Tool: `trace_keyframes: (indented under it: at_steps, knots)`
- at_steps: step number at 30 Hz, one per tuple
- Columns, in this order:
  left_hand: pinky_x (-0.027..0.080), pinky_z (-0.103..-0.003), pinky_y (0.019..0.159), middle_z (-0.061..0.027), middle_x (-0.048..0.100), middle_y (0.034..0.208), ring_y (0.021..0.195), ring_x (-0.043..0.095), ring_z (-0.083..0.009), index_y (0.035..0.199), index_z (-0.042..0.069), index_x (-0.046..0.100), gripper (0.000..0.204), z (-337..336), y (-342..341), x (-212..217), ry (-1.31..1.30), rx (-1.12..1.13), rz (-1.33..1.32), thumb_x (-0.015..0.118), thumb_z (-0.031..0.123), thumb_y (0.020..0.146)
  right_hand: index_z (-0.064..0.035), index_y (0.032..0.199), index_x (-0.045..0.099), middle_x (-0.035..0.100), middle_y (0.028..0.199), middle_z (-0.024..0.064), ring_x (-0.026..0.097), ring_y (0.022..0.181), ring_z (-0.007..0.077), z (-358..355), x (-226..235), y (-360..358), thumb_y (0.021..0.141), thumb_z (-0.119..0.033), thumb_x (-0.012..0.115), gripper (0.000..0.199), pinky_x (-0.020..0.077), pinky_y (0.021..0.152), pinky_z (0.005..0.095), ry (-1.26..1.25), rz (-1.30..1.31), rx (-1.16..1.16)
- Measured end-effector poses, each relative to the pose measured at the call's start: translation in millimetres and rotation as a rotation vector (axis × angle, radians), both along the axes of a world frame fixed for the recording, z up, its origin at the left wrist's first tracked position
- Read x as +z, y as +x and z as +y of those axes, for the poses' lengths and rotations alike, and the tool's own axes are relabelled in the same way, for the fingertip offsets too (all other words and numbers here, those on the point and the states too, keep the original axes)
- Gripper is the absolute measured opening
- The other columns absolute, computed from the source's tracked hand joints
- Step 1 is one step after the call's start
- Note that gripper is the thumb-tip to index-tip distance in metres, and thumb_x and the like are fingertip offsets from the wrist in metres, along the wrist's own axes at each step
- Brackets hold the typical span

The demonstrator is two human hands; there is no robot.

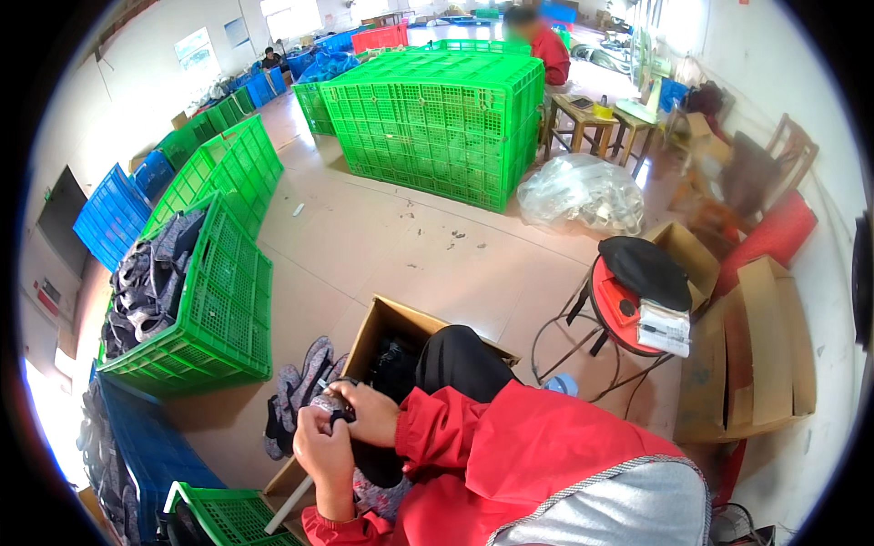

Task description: The person sits cross-legged and sews a small white tag onto the heel of a black slipper using a needle and thread. They handle multiple slippers, picking them up from a cardboard box and placing them into a green plastic crate after finishing the sewing.

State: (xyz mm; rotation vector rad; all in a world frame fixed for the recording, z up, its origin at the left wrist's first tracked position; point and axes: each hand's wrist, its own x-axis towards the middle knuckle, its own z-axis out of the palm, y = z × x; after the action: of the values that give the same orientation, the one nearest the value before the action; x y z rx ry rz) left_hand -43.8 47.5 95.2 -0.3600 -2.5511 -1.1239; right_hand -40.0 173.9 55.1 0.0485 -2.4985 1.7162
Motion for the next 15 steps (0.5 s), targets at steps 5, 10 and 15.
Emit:
trace_keyframes:
  at_steps: [5,10,15]
  knots:
    - [0.045,-0.043,0.071,-0.0113,0.057,0.078,0.077,0.055,-0.0326,0.082,0.001,0.055,0.024,8,5,7,-0.270,-0.134,0.163,0.058,-0.008,0.060,-0.0034,0.126,0.056,0.063,0.117,0.0206,0.060,0.109,0.0373,14,-20,-9,0.078,-0.012,0.061,0.049,0.0474,0.094,0.0423,-0.020,0.128,-0.019]
    - [0.046,-0.042,0.089,-0.0149,0.058,0.113,0.102,0.054,-0.0362,0.116,-0.001,0.059,0.054,9,5,-24,-0.490,0.014,0.307,0.060,-0.008,0.062,-0.0023,0.123,0.057,0.063,0.114,0.0202,0.061,0.105,0.0383,26,-31,-8,0.079,-0.008,0.058,0.045,0.0485,0.091,0.0437,0.073,0.139,0.029]
    - [0.045,-0.044,0.091,-0.0151,0.060,0.108,0.101,0.055,-0.0369,0.112,-0.003,0.061,0.051,4,5,-52,-0.450,-0.031,0.233,0.060,-0.006,0.062,-0.0043,0.111,0.064,0.065,0.100,0.0200,0.064,0.095,0.0389,28,-54,-8,0.077,-0.009,0.060,0.034,0.0504,0.083,0.0461,0.115,0.130,0.042]
